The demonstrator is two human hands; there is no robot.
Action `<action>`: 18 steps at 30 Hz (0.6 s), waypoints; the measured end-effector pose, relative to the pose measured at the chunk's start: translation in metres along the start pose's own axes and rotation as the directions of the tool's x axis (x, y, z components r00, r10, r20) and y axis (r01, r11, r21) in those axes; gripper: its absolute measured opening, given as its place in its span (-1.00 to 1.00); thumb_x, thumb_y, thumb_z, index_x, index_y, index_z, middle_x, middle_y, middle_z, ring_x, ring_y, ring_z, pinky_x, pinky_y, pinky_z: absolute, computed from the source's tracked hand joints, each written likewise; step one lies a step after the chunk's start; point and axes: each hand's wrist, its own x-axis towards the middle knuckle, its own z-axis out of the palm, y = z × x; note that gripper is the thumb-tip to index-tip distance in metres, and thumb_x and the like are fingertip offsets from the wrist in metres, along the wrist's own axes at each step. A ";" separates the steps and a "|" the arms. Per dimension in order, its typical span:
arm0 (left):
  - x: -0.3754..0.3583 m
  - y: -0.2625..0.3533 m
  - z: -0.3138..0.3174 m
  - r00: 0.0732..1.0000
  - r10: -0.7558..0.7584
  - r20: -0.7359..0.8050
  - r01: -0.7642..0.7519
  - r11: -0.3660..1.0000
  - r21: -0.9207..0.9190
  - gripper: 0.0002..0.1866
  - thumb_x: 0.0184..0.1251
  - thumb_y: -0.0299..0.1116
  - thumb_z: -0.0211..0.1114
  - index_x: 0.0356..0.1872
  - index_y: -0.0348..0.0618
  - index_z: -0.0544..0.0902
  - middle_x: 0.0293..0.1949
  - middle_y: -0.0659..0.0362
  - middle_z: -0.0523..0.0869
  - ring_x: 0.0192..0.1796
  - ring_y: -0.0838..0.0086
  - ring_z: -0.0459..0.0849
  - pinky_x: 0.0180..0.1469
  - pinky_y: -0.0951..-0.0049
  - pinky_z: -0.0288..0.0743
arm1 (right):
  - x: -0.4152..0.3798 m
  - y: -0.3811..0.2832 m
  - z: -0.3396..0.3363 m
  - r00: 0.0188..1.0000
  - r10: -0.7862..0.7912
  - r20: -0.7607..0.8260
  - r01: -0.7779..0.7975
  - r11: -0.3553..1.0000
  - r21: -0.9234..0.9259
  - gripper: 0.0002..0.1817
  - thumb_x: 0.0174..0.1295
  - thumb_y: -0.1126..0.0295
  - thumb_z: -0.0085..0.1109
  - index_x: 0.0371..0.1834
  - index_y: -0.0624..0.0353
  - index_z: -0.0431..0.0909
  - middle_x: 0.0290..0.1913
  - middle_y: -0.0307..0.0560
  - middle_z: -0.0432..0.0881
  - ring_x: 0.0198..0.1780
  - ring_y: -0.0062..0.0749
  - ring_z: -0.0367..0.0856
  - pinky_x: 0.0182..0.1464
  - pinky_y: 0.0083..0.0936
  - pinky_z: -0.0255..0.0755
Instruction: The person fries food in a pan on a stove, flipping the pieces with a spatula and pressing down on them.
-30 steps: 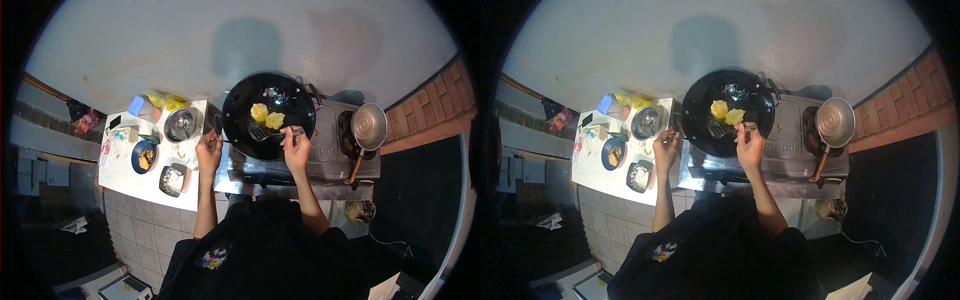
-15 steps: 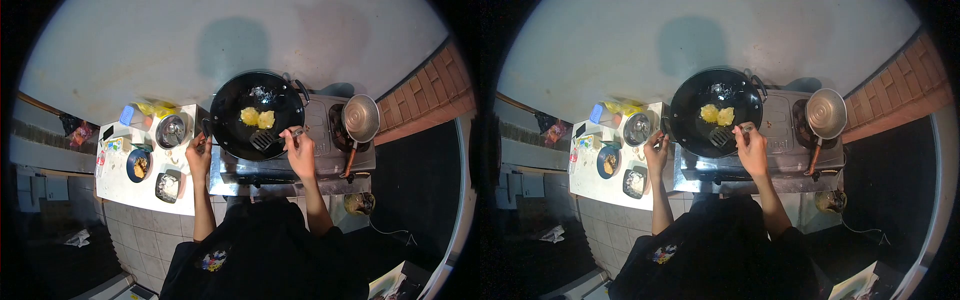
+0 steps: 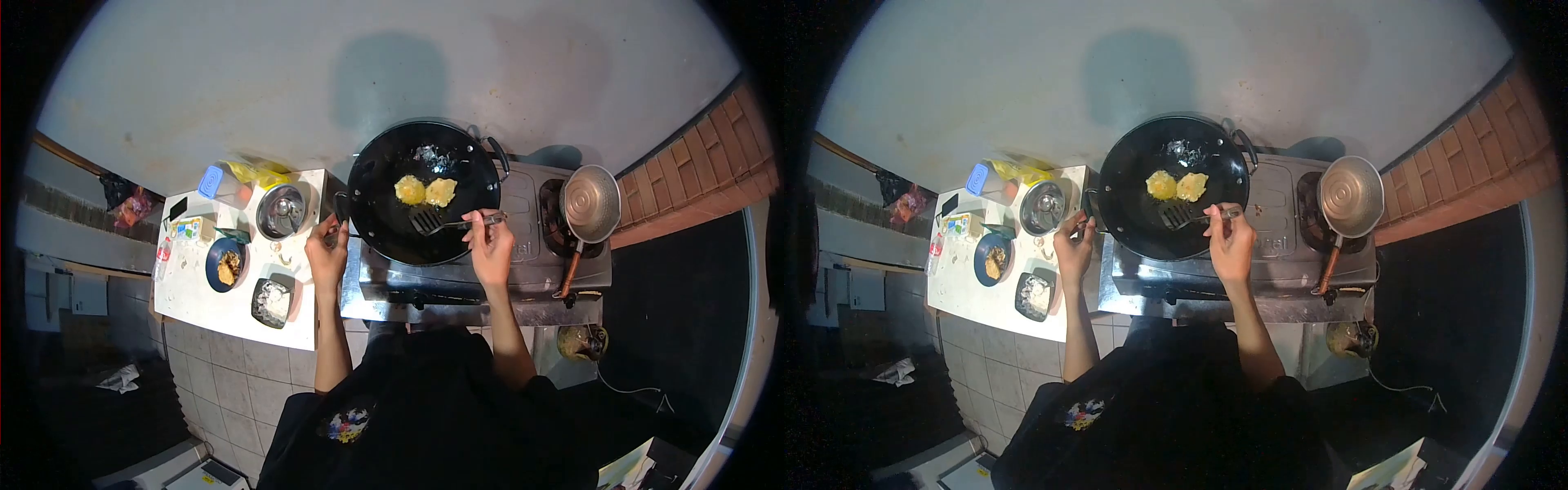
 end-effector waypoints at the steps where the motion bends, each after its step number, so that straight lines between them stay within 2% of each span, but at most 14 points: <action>1: 0.001 -0.001 0.000 1.000 0.000 -0.002 0.000 1.000 0.000 -0.59 0.27 -0.32 0.38 0.05 -0.42 0.62 -0.15 -0.05 0.74 -0.16 0.43 0.70 -0.07 0.43 0.55 | 0.000 -0.001 -0.001 1.000 -0.013 -0.024 0.013 1.000 0.008 -0.86 0.40 0.47 0.07 -0.25 0.35 0.53 -0.32 -0.10 0.66 -0.51 -0.64 0.53 -0.45 -0.64 0.46; 4: 0.003 -0.006 0.003 0.999 0.033 -0.017 -0.033 0.999 0.016 -0.59 0.27 -0.31 0.39 0.05 -0.40 0.62 -0.15 -0.04 0.74 -0.16 0.45 0.69 -0.08 0.44 0.55 | 0.001 -0.004 -0.007 0.999 -0.009 -0.051 0.012 0.999 0.041 -0.85 0.40 0.46 0.06 -0.23 0.35 0.53 -0.30 -0.11 0.67 -0.51 -0.64 0.53 -0.45 -0.64 0.45; 6: 0.005 -0.008 0.004 0.999 0.037 -0.026 -0.038 0.999 -0.013 -0.58 0.24 -0.33 0.40 0.04 -0.40 0.63 -0.18 -0.05 0.73 -0.15 0.35 0.70 -0.10 0.37 0.58 | 0.001 -0.006 -0.011 0.998 -0.020 -0.052 0.022 0.999 0.027 -0.84 0.42 0.44 0.05 -0.23 0.33 0.53 -0.29 -0.11 0.67 -0.51 -0.65 0.52 -0.46 -0.66 0.45; 10: 0.006 -0.003 0.003 0.998 0.056 -0.024 -0.056 0.998 0.029 -0.57 0.23 -0.31 0.41 0.04 -0.42 0.62 -0.17 -0.06 0.73 -0.14 0.35 0.70 -0.10 0.37 0.58 | 0.001 -0.014 -0.014 0.996 -0.019 -0.087 0.026 0.997 0.077 -0.84 0.43 0.42 0.04 -0.24 0.31 0.52 -0.28 -0.11 0.68 -0.52 -0.67 0.52 -0.48 -0.68 0.41; 16: 0.009 -0.003 0.002 0.999 0.032 -0.014 -0.032 0.999 0.031 -0.56 0.24 -0.30 0.40 0.04 -0.43 0.62 -0.16 -0.08 0.74 -0.13 0.31 0.73 -0.07 0.35 0.58 | 0.005 -0.016 -0.011 0.997 -0.011 -0.081 0.018 0.995 0.097 -0.83 0.43 0.41 0.04 -0.24 0.31 0.51 -0.28 -0.11 0.68 -0.53 -0.67 0.52 -0.50 -0.69 0.39; 18: 0.010 -0.006 0.002 0.995 0.095 -0.024 -0.093 0.994 0.059 -0.58 0.23 -0.32 0.39 0.03 -0.43 0.63 -0.16 -0.08 0.74 -0.13 0.29 0.74 -0.07 0.33 0.58 | 0.006 -0.016 -0.009 0.998 -0.002 -0.069 0.009 0.995 0.096 -0.83 0.43 0.41 0.04 -0.24 0.31 0.51 -0.28 -0.10 0.68 -0.53 -0.67 0.51 -0.50 -0.69 0.39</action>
